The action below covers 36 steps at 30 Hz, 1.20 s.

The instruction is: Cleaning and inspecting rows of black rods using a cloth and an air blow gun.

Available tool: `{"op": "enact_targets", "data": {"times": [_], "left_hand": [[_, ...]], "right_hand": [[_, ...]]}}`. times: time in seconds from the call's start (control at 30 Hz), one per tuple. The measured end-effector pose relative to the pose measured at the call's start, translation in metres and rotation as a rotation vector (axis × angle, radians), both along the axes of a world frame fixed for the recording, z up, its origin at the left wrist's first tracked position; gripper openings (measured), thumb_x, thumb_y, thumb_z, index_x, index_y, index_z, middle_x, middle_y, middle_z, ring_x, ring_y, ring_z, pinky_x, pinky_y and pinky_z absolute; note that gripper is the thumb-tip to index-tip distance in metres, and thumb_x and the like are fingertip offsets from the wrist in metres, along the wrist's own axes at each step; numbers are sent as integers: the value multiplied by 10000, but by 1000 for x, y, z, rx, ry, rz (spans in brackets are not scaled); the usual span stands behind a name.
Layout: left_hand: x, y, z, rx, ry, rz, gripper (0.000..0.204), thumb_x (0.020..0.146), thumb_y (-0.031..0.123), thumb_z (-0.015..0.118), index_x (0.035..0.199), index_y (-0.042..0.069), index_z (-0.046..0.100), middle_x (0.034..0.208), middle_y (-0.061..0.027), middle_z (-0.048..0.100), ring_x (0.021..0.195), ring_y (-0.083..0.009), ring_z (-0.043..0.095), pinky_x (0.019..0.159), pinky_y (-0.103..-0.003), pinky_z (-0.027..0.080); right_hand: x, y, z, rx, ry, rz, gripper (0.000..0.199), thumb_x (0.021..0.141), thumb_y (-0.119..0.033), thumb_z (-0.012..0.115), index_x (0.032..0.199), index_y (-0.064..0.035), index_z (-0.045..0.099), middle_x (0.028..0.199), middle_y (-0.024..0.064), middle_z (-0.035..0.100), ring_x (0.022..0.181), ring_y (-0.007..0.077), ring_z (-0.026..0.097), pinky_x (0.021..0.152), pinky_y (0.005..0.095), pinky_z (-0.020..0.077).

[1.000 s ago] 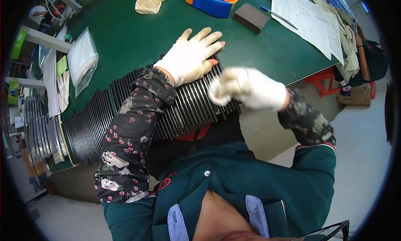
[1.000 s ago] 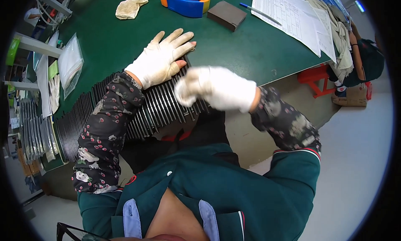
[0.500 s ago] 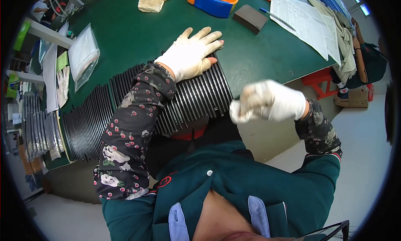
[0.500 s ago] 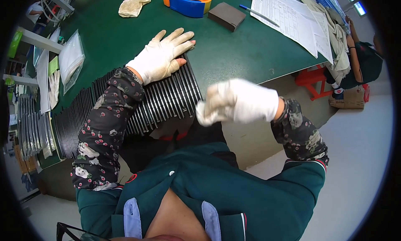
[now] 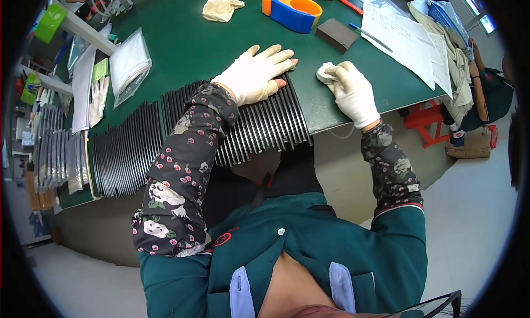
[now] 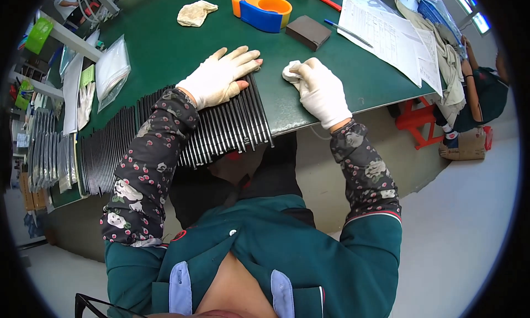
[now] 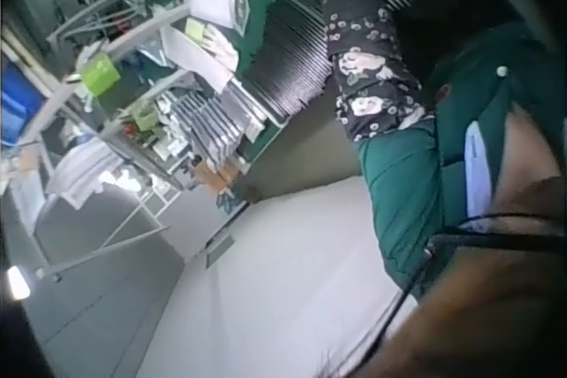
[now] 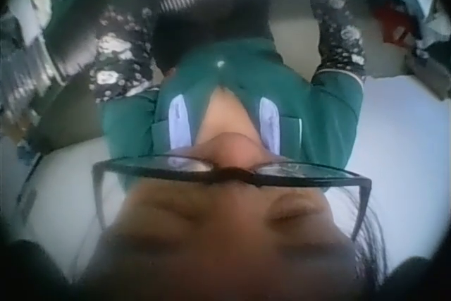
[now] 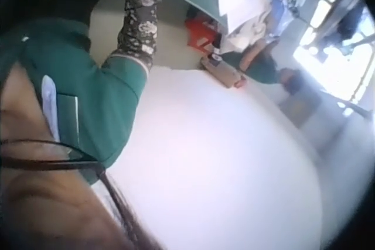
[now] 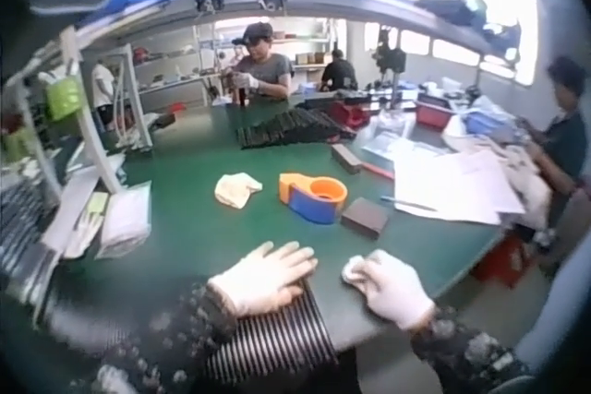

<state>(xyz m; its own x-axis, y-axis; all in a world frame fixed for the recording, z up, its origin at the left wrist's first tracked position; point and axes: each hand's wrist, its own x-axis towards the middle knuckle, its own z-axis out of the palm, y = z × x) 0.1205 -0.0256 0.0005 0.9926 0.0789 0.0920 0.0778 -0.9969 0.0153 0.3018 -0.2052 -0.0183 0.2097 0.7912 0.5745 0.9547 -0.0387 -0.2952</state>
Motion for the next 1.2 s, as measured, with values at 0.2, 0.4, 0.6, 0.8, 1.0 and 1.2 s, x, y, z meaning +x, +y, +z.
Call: {"op": "enact_targets", "data": {"times": [0.2, 0.4, 0.6, 0.8, 1.0, 1.2], "left_hand": [[-5, 1, -3, 54, -54, 26, 487, 944, 317, 463, 1394, 137, 417, 1465, -63, 388, 1371, -239, 327, 1115, -465, 268], [8, 0, -9, 58, -100, 5, 481, 945, 329, 461, 1384, 134, 432, 1455, -65, 399, 1364, -241, 336, 1110, -464, 276], [15, -2, -11, 46, -119, 12, 476, 943, 343, 465, 1356, 107, 462, 1441, -81, 414, 1354, -242, 348, 1103, -446, 289], [14, -2, -6, -29, -168, 5, 450, 918, 338, 515, 1284, 77, 518, 1387, -114, 459, 1266, -288, 445, 1060, -393, 364], [11, -2, 4, -132, -32, 22, 479, 938, 317, 490, 1359, 93, 452, 1473, -132, 367, 1341, -354, 362, 1110, -414, 312], [14, 1, -9, -114, -158, -37, 459, 925, 308, 505, 1308, 56, 491, 1436, -154, 405, 1297, -353, 410, 1080, -402, 346]], "right_hand": [[-3, 5, 2, -32, -16, 4, 135, 823, -105, 633, 951, -146, 631, 859, 66, 588, 788, 284, 620, 684, 365, 518], [-4, 5, 3, -56, -24, -25, 132, 827, -111, 624, 955, -145, 630, 869, 69, 592, 797, 288, 622, 692, 367, 520], [-6, 6, 4, -79, -17, -36, 157, 825, -84, 608, 966, -149, 628, 887, 71, 594, 811, 292, 624, 710, 376, 520], [-4, 4, 5, -92, -20, -53, 180, 822, -68, 604, 981, -150, 625, 911, 71, 600, 837, 295, 625, 732, 372, 519], [-4, 4, 6, -122, -13, -75, 209, 816, -51, 601, 1002, -142, 621, 926, 77, 601, 857, 302, 623, 751, 371, 517], [-1, 2, 3, -114, 16, -91, 212, 813, -50, 602, 1010, -128, 615, 946, 84, 597, 873, 310, 621, 768, 372, 513]]}}
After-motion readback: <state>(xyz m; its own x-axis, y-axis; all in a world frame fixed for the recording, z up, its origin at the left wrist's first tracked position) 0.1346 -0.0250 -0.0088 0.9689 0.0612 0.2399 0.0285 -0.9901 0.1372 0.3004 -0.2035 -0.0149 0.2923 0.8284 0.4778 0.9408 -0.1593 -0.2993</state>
